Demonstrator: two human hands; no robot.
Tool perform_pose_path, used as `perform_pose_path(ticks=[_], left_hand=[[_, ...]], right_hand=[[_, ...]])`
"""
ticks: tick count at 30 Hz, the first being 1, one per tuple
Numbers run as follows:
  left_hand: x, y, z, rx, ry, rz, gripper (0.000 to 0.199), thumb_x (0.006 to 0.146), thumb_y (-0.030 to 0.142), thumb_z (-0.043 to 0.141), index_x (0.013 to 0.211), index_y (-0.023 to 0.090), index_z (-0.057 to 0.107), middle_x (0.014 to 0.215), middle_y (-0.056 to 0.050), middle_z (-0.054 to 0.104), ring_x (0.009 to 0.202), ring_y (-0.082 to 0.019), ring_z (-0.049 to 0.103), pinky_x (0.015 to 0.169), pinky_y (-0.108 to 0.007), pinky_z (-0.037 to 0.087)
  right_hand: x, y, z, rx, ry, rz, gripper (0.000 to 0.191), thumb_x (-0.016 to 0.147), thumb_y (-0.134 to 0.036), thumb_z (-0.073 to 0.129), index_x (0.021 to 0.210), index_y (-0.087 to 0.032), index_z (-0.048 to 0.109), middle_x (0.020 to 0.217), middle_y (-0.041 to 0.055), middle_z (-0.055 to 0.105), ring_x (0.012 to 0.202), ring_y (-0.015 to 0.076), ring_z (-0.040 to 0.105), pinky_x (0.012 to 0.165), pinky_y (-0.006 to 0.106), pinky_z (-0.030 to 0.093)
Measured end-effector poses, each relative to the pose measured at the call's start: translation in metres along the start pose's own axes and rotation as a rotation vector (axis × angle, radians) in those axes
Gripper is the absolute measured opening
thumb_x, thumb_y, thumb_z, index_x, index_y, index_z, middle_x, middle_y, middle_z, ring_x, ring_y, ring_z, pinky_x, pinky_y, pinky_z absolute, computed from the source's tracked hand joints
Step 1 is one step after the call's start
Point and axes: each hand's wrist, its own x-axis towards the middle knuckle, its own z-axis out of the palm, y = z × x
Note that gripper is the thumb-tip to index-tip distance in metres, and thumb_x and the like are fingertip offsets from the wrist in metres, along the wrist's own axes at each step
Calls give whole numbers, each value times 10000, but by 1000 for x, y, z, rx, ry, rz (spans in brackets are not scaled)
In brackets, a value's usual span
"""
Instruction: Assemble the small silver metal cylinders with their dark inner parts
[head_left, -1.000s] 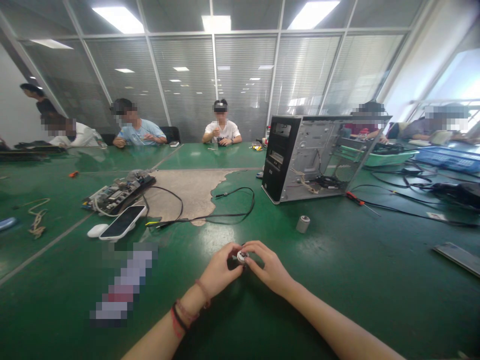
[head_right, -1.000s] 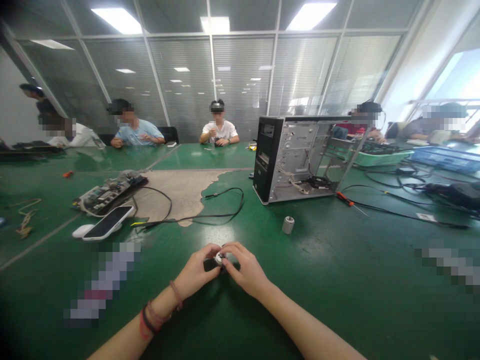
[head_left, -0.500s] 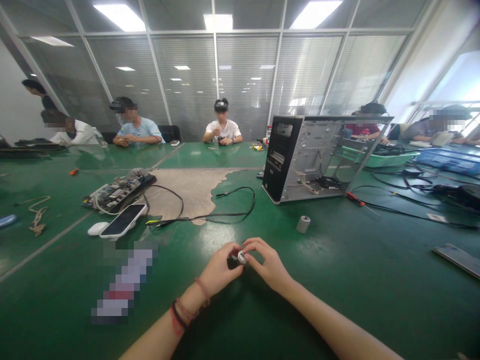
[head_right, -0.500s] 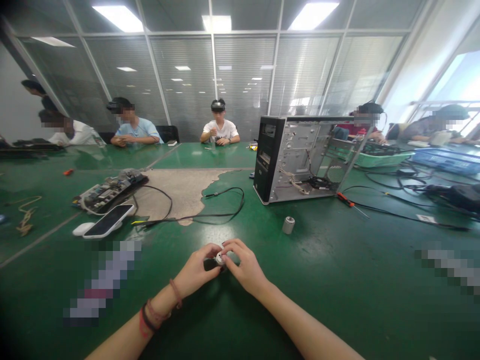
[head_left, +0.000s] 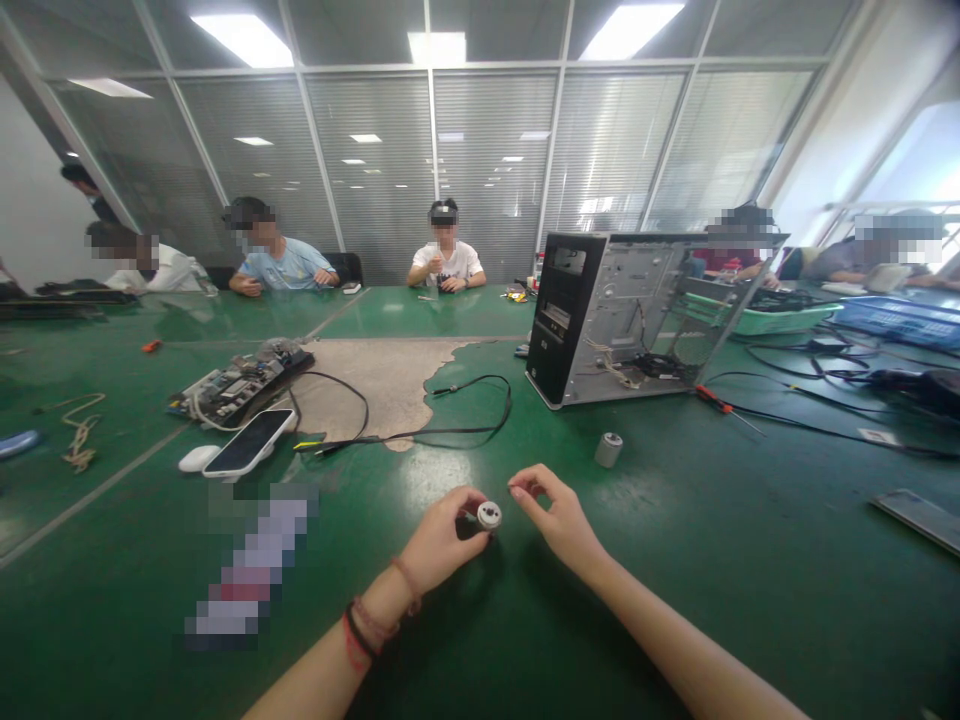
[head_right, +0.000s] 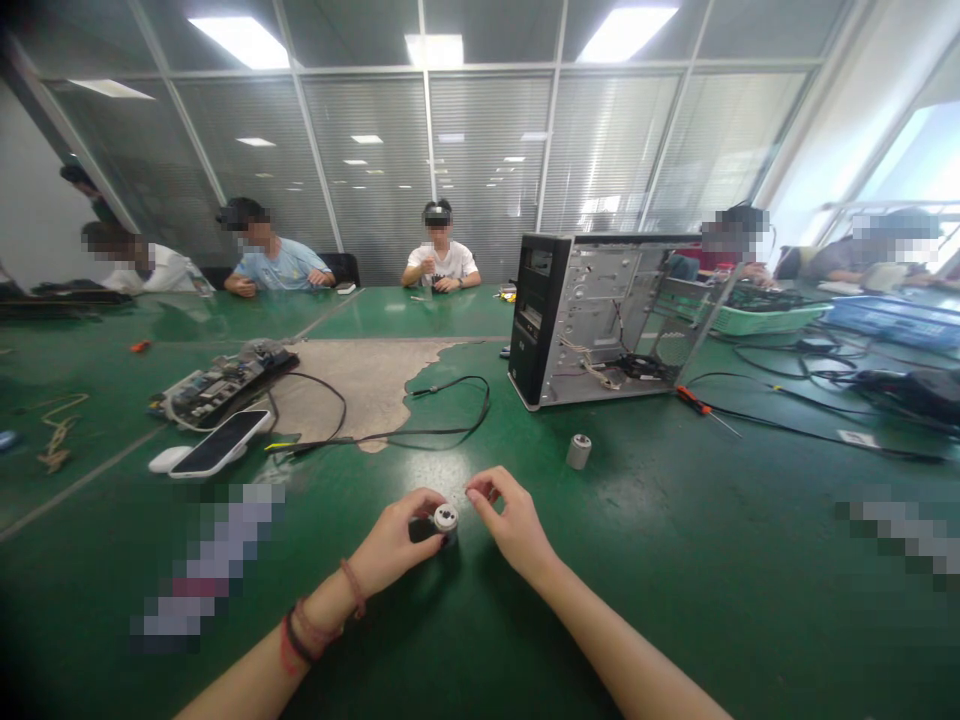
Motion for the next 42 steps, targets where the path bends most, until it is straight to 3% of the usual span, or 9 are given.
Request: perform_pose_path(ticks=[7, 15, 23, 27, 31, 37, 42], left_hand=[[0, 3, -5, -16, -30, 9, 291, 693, 149, 611, 980, 185, 579, 952, -38, 623, 903, -181, 578, 826, -296, 451], [1, 3, -5, -36, -17, -4, 288, 688, 129, 604, 970, 185, 583, 950, -38, 629, 907, -180, 582, 841, -307, 456], [1, 3, -6, -49, -33, -12, 295, 687, 134, 616, 975, 186, 585, 961, -41, 628, 913, -181, 582, 842, -307, 461], [1, 3, -9, -99, -51, -24, 315, 694, 150, 627, 1003, 179, 575, 985, -50, 631, 929, -183, 585, 851, -312, 459], [1, 0, -12, -134, -54, -61, 330, 681, 162, 647, 1003, 173, 573, 990, -60, 634, 906, -184, 591, 815, -311, 468], [2, -8, -13, -206, -95, -69, 342, 660, 64, 573, 987, 164, 568, 959, -47, 637, 877, -168, 598, 797, -294, 475], [2, -10, -12, -235, -113, -80, 342, 653, 45, 539, 975, 158, 568, 929, -43, 648, 861, -168, 603, 783, -286, 475]], right_hand=[[0, 27, -1, -195, -253, 77, 87, 807, -226, 537, 791, -189, 613, 702, 0, 608, 672, 155, 547, 630, 279, 418], [-1, 27, -2, -313, -330, -29, 95, 791, -181, 556, 773, -208, 645, 736, 21, 610, 747, 179, 532, 680, 305, 421], [2, 33, -11, -232, -350, 26, 134, 794, -231, 557, 860, -215, 673, 788, 25, 639, 727, 169, 566, 665, 300, 445], [6, 30, -18, -181, -237, 43, 181, 830, -225, 496, 933, -197, 642, 870, 47, 643, 798, 182, 589, 722, 321, 468], [6, 18, -19, -160, -133, -45, 199, 820, -241, 517, 994, -199, 605, 957, 62, 614, 909, 200, 573, 831, 359, 451], [-3, 4, -4, -146, -256, -100, 368, 751, -304, 636, 1101, -225, 556, 1121, 84, 542, 1082, 240, 496, 938, 400, 388], [-7, 2, 8, -108, -305, -119, 377, 737, -322, 664, 1084, -222, 556, 1071, 76, 574, 1042, 233, 519, 915, 382, 399]])
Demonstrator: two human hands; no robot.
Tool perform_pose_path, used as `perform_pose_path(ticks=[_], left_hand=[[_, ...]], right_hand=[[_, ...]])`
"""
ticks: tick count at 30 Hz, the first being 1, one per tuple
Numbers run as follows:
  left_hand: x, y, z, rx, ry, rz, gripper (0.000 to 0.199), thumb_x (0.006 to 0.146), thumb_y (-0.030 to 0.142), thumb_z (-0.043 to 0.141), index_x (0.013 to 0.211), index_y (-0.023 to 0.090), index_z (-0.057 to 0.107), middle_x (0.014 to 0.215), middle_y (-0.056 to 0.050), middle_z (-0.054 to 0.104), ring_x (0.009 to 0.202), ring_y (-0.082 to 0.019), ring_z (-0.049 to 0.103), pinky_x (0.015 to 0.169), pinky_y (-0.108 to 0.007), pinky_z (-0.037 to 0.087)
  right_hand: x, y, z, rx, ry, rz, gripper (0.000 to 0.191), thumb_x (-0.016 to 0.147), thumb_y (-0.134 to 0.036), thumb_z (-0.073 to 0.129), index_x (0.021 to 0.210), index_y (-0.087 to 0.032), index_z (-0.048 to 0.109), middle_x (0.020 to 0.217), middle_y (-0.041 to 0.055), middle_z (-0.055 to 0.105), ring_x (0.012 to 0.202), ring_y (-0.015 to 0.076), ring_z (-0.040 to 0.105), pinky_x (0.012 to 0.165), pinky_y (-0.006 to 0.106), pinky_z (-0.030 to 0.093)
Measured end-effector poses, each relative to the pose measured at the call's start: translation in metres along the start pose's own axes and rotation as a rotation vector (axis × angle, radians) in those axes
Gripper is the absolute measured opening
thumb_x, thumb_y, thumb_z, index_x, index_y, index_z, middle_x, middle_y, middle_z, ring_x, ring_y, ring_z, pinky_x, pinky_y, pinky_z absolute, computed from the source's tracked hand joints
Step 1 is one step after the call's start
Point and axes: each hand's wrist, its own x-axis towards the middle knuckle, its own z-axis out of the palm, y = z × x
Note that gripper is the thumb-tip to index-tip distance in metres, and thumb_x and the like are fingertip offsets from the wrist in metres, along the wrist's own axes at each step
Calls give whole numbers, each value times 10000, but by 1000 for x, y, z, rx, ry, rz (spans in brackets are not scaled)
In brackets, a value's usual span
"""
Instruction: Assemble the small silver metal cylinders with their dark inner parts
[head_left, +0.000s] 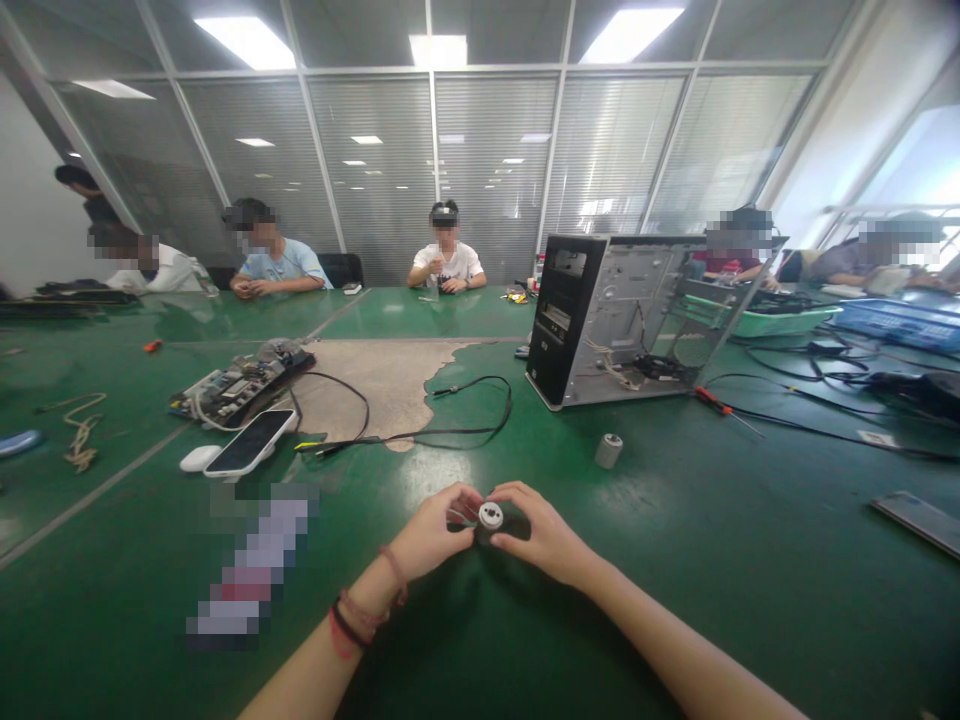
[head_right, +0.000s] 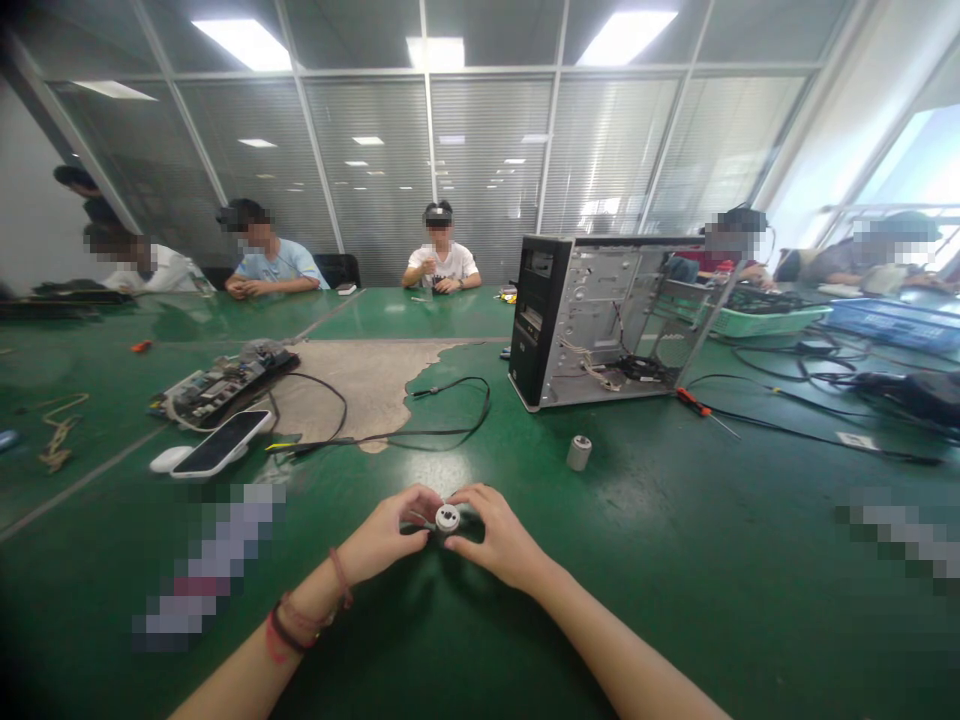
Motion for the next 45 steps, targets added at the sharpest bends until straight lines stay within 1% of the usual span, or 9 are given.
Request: perform_pose_path(ticks=[7, 11, 17, 23, 29, 34, 38, 41, 45], left_hand=[[0, 1, 1, 8, 8, 3, 323, 652, 39, 518, 946, 159, 578, 911, -44, 656, 870, -175, 603, 795, -295, 470], [0, 1, -1, 40, 17, 5, 328, 647, 29, 507, 942, 154, 579, 907, -47, 650, 853, -170, 602, 784, -294, 468], [1, -1, -3, 73, 53, -37, 251, 676, 80, 541, 915, 145, 584, 870, -52, 646, 841, -169, 596, 773, -289, 467], [1, -2, -2, 99, 75, -47, 231, 681, 71, 503, 883, 144, 588, 835, -43, 648, 799, -153, 597, 739, -264, 469], [2, -2, 1, 105, 78, -43, 204, 702, 92, 490, 874, 142, 587, 827, -43, 651, 778, -151, 600, 728, -262, 476], [2, -4, 1, 119, 85, -36, 170, 724, 117, 495, 861, 147, 591, 819, -39, 646, 771, -149, 596, 722, -260, 475], [1, -3, 0, 132, 103, -28, 154, 742, 134, 496, 859, 148, 595, 813, -36, 638, 765, -143, 591, 717, -253, 474], [0, -1, 0, 142, 117, -25, 143, 757, 155, 497, 861, 148, 595, 818, -40, 636, 768, -145, 590, 724, -254, 473], [0, 1, 1, 150, 118, -17, 148, 759, 152, 492, 862, 155, 598, 828, -39, 637, 780, -148, 590, 732, -256, 473]], right_hand=[[-1, 3, 11, -18, 41, 29, 323, 747, -299, 648, 1040, -207, 550, 1029, 73, 610, 987, 233, 541, 881, 390, 407], [-1, -2, 4, 1, 78, 63, 309, 756, -317, 634, 1026, -195, 547, 1011, 73, 617, 966, 227, 554, 859, 370, 425], [-2, 4, -49, -10, 336, 149, 276, 787, -366, 571, 998, -191, 543, 969, 63, 637, 928, 223, 588, 850, 368, 448], [-41, 54, -119, -312, 567, 335, 373, 720, -467, 601, 979, -204, 551, 929, 63, 656, 871, 242, 611, 823, 380, 459], [-102, 109, -148, -280, 402, 543, 366, 726, -475, 559, 976, -208, 555, 928, 61, 682, 856, 245, 643, 805, 366, 482], [-116, 118, -146, -251, 261, 574, 356, 741, -471, 551, 990, -217, 530, 949, 66, 681, 853, 235, 654, 798, 351, 510], [-112, 110, -146, -409, 302, 516, 512, 722, -499, 576, 1122, -195, 474, 1070, 109, 631, 971, 271, 619, 853, 393, 493], [-97, 89, -144, -579, 438, 330, 646, 728, -491, 579, 1257, -171, 393, 1249, 147, 506, 1150, 307, 496, 967, 461, 400], [-60, 40, -120, -624, 441, 63, 421, 827, -387, 506, 1206, -214, 449, 1235, 110, 497, 1158, 263, 475, 1002, 440, 361]])
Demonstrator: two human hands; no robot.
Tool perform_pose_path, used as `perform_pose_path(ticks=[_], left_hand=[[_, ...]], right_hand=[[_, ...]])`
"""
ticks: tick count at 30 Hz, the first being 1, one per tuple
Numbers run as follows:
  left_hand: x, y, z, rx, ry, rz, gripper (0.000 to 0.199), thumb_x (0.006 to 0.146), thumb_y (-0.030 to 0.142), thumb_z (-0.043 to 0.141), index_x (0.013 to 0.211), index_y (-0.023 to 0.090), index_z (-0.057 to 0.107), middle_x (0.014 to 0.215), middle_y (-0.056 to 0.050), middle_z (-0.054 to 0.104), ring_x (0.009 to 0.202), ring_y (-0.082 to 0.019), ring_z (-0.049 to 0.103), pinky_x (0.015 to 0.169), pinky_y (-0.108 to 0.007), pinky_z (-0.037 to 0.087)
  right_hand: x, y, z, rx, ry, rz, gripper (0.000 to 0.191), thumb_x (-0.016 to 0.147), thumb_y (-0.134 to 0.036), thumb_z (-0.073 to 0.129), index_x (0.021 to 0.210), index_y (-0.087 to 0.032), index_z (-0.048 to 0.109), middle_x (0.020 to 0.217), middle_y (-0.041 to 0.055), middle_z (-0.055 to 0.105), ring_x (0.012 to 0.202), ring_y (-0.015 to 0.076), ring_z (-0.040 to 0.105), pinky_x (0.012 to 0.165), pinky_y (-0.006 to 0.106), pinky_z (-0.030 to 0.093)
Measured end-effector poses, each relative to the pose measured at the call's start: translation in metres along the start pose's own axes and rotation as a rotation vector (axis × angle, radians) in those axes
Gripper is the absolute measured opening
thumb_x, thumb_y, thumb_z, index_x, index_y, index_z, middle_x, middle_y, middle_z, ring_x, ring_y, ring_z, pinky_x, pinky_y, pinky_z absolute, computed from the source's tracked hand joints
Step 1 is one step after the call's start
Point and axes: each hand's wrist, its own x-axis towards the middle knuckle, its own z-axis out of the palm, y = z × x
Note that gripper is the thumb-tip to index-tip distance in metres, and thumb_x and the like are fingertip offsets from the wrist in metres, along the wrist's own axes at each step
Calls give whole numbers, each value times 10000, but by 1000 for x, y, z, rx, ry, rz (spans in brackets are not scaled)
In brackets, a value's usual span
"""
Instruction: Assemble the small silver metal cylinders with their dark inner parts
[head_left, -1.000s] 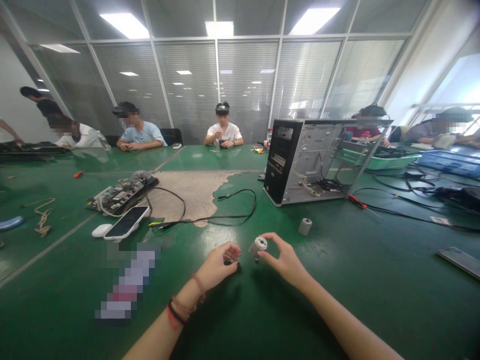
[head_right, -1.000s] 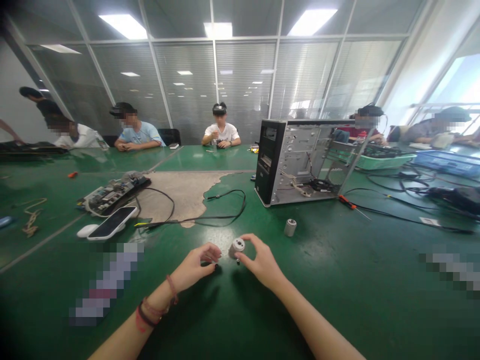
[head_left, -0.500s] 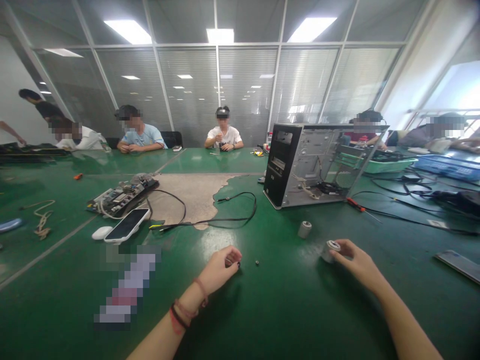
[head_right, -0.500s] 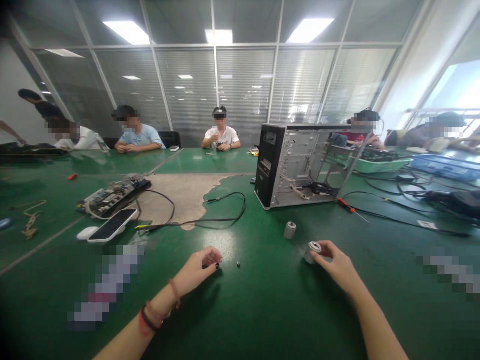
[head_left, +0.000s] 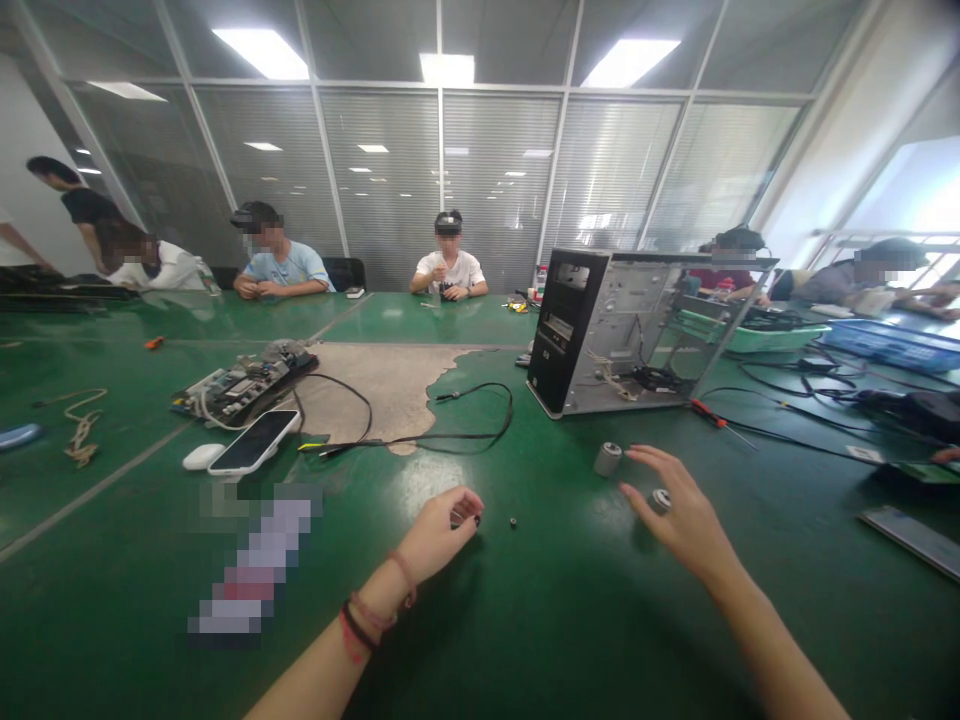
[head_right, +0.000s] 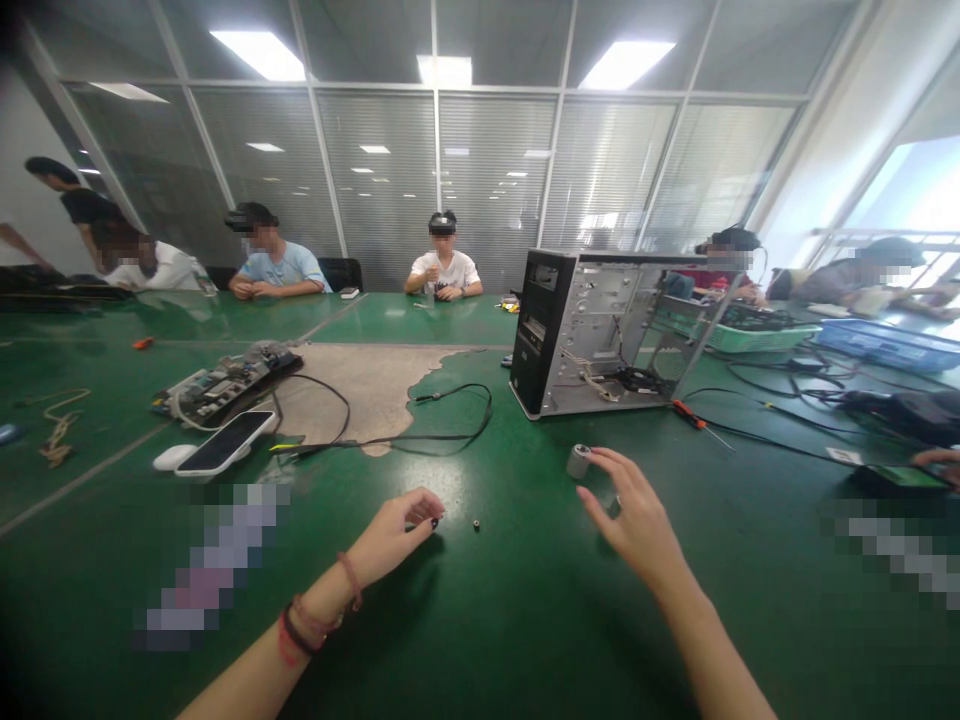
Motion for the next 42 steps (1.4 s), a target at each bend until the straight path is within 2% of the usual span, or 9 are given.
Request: perform_pose_path(ticks=[5, 9, 16, 22, 26, 30, 34, 36, 42], left_hand=[[0, -1, 1, 11, 4, 15, 145, 756, 142, 486, 849, 161, 597, 831, -39, 637, 783, -150, 592, 727, -251, 474], [1, -4, 0, 14, 36, 12, 137, 766, 156, 482, 847, 162, 592, 831, -43, 638, 782, -152, 597, 724, -251, 476], [3, -5, 1, 19, 57, 15, 130, 766, 170, 485, 835, 169, 595, 816, -34, 637, 762, -145, 594, 710, -242, 474], [0, -1, 1, 22, 68, 12, 125, 764, 170, 487, 811, 170, 603, 793, -23, 636, 734, -136, 587, 688, -237, 471], [0, 1, 0, 15, 75, 4, 127, 760, 164, 488, 810, 166, 605, 797, -24, 636, 725, -135, 587, 685, -237, 471], [0, 1, -1, 25, 81, -2, 128, 756, 157, 485, 804, 163, 604, 789, -27, 633, 728, -138, 585, 681, -239, 471], [0, 2, 0, 37, 79, -6, 123, 753, 154, 486, 792, 161, 602, 790, -29, 636, 730, -142, 586, 677, -241, 471], [0, 2, 0, 46, 78, -5, 126, 756, 155, 485, 799, 161, 604, 794, -30, 638, 726, -142, 586, 679, -243, 471], [0, 3, 1, 55, 69, -8, 132, 760, 152, 489, 807, 170, 611, 827, -33, 640, 757, -146, 591, 710, -247, 474]], right_hand=[[17, -76, 38, 114, -394, -187, 312, 862, -307, 478, 1160, -219, 489, 1035, 77, 577, 947, 206, 563, 824, 335, 462], [12, -96, 71, 137, -567, -218, 280, 797, -380, 568, 1017, -207, 556, 871, 46, 581, 811, 205, 556, 714, 316, 455], [3, -86, 87, 214, -532, -186, 91, 823, -222, 522, 903, -207, 560, 816, 24, 568, 778, 170, 526, 715, 279, 423], [1, -87, 84, 261, -491, -145, 98, 842, -180, 466, 873, -209, 554, 804, 28, 572, 763, 174, 539, 702, 293, 443], [9, -71, 64, 316, -360, -86, 145, 870, -221, 427, 924, -214, 562, 882, 51, 593, 837, 192, 564, 761, 328, 462], [17, -33, 27, 215, -55, 50, 178, 867, -313, 445, 935, -212, 574, 932, 61, 605, 895, 213, 574, 823, 354, 447], [2, 12, -7, 37, 188, 245, 224, 840, -379, 471, 939, -224, 598, 933, 47, 616, 811, 204, 594, 796, 345, 444], [-13, 33, -13, -13, 217, 332, 258, 823, -405, 470, 943, -222, 607, 926, 46, 620, 786, 208, 600, 771, 348, 450], [-43, 63, -3, 67, 57, 469, 312, 793, -441, 472, 956, -214, 611, 972, 55, 625, 801, 227, 617, 748, 366, 477]])
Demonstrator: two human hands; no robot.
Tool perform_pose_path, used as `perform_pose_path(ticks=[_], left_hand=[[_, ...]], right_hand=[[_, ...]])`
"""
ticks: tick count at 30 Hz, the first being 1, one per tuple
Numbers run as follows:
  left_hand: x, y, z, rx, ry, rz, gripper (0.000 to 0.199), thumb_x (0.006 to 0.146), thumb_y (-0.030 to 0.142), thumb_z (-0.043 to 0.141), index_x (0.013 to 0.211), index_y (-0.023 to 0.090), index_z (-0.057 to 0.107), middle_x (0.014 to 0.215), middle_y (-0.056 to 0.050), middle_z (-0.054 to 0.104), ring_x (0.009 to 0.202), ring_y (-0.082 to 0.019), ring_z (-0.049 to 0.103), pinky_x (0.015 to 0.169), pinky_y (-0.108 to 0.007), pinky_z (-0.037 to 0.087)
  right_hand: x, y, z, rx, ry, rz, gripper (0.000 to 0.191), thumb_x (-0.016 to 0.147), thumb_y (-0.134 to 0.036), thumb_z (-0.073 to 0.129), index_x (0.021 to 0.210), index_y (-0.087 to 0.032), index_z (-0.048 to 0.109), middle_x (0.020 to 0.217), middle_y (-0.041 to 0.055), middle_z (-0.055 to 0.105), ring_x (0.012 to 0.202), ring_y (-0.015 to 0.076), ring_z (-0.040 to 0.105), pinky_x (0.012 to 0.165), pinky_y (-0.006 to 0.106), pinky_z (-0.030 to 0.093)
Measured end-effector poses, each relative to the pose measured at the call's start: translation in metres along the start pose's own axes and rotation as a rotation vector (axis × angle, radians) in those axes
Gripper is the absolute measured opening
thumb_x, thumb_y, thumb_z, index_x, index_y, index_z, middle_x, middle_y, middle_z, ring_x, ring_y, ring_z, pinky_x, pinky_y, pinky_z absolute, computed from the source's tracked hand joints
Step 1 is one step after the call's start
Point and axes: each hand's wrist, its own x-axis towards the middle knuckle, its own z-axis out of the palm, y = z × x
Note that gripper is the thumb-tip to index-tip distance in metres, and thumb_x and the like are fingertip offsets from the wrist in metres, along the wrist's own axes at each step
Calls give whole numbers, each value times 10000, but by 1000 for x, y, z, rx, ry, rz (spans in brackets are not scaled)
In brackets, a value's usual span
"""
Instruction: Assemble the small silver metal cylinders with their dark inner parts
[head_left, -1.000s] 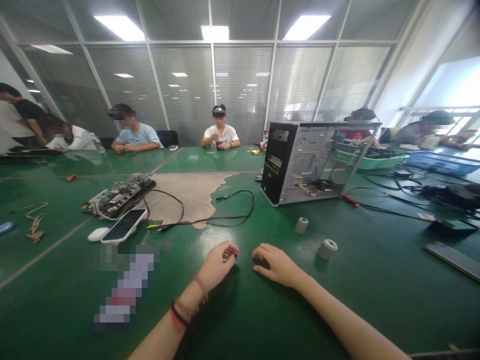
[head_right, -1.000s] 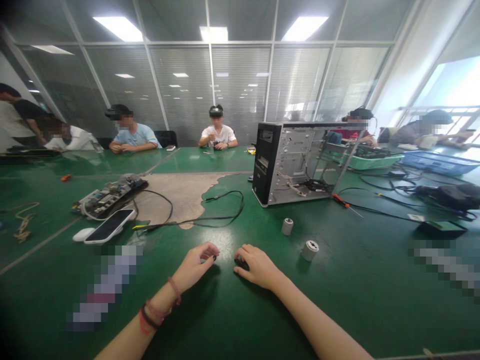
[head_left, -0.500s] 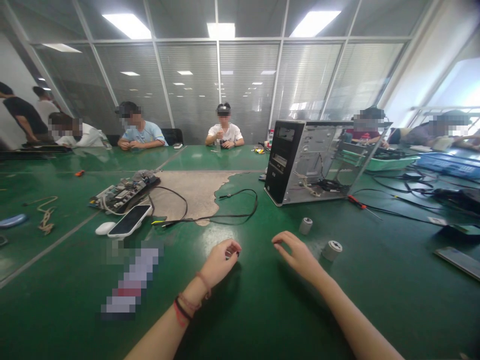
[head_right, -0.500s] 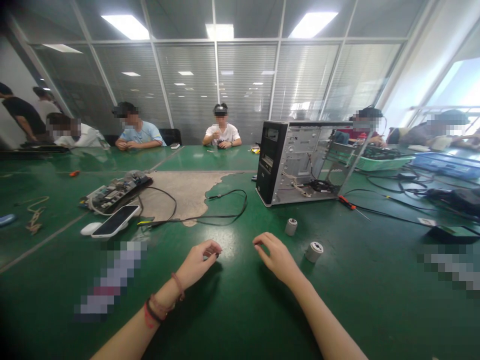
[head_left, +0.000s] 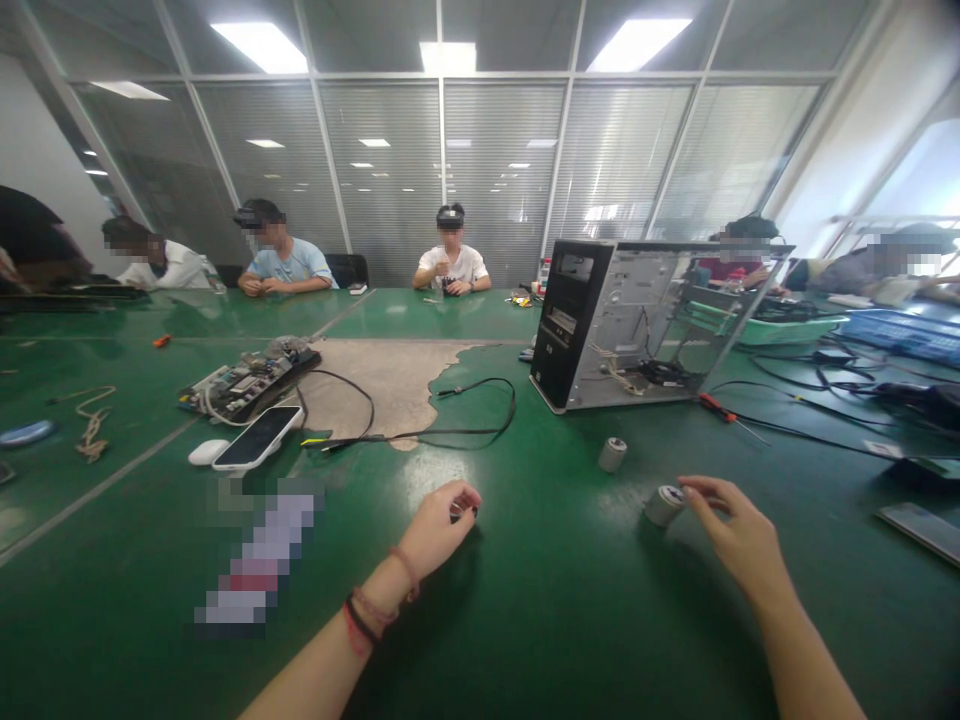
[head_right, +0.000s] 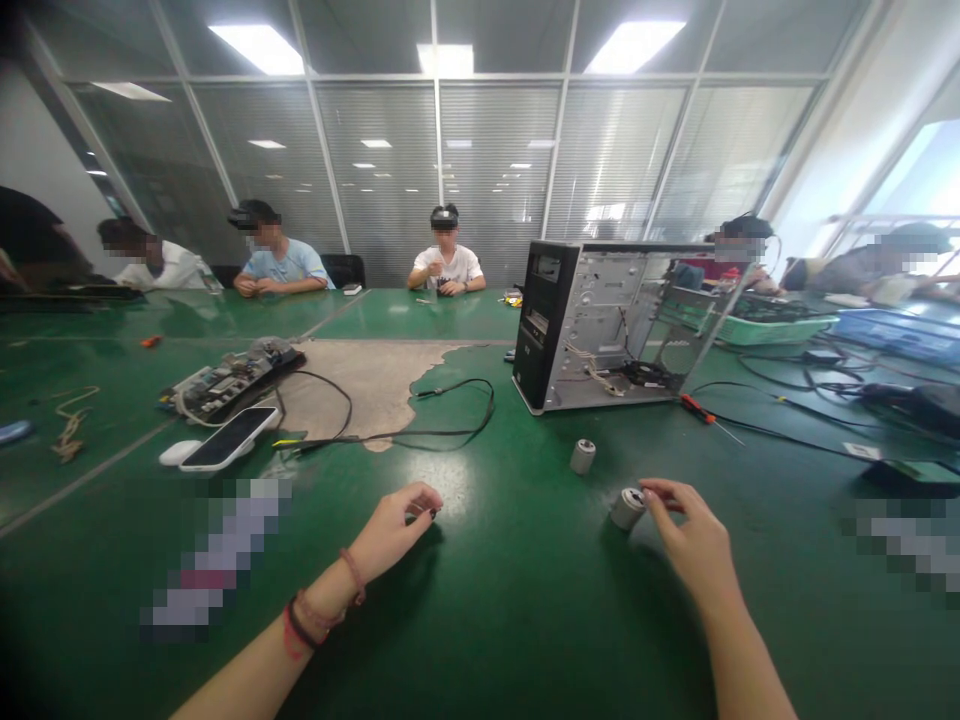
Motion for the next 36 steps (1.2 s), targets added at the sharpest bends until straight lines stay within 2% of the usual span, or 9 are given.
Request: perform_pose_path(ticks=[6, 11, 19, 28, 33, 36], left_hand=[[1, -3, 1, -1, 1, 4, 138, 763, 156, 490, 813, 174, 617, 833, -33, 644, 761, -151, 592, 715, -253, 475], [1, -2, 1, 25, 2, 31, 140, 759, 160, 497, 813, 180, 625, 834, -30, 642, 779, -155, 582, 760, -271, 468], [1, -1, 3, 5, 11, 17, 154, 756, 144, 496, 870, 175, 596, 831, -38, 644, 782, -154, 590, 762, -274, 471], [1, -2, 3, 4, 13, 23, 178, 753, 129, 491, 900, 172, 581, 826, -40, 642, 781, -151, 590, 762, -270, 470], [0, -3, 3, 5, 16, 30, 205, 755, 123, 483, 936, 170, 568, 830, -40, 638, 766, -147, 587, 747, -266, 469], [-1, -3, 3, -3, 22, 38, 208, 759, 127, 482, 944, 176, 563, 826, -35, 633, 762, -143, 588, 736, -260, 470]], right_hand=[[4, 0, 5, -57, -33, -74, 303, 790, -416, 455, 939, -215, 626, 937, 58, 630, 791, 229, 616, 731, 370, 488], [3, 4, 4, -100, -11, -100, 288, 790, -406, 461, 931, -224, 634, 932, 54, 630, 782, 225, 611, 720, 361, 486], [-2, -8, 5, -114, -18, -150, 251, 802, -366, 457, 913, -223, 631, 912, 52, 622, 807, 220, 586, 755, 359, 467], [-1, -3, 5, -118, -37, -102, 334, 793, -459, 465, 941, -239, 668, 954, 45, 638, 745, 206, 614, 694, 335, 482], [0, -10, 1, -149, 82, -28, 375, 810, -428, 423, 1033, -224, 645, 936, 50, 651, 696, 200, 615, 670, 332, 473], [6, -20, -2, -169, 154, -39, 363, 818, -401, 415, 1040, -218, 636, 931, 56, 650, 690, 202, 612, 677, 336, 467]])
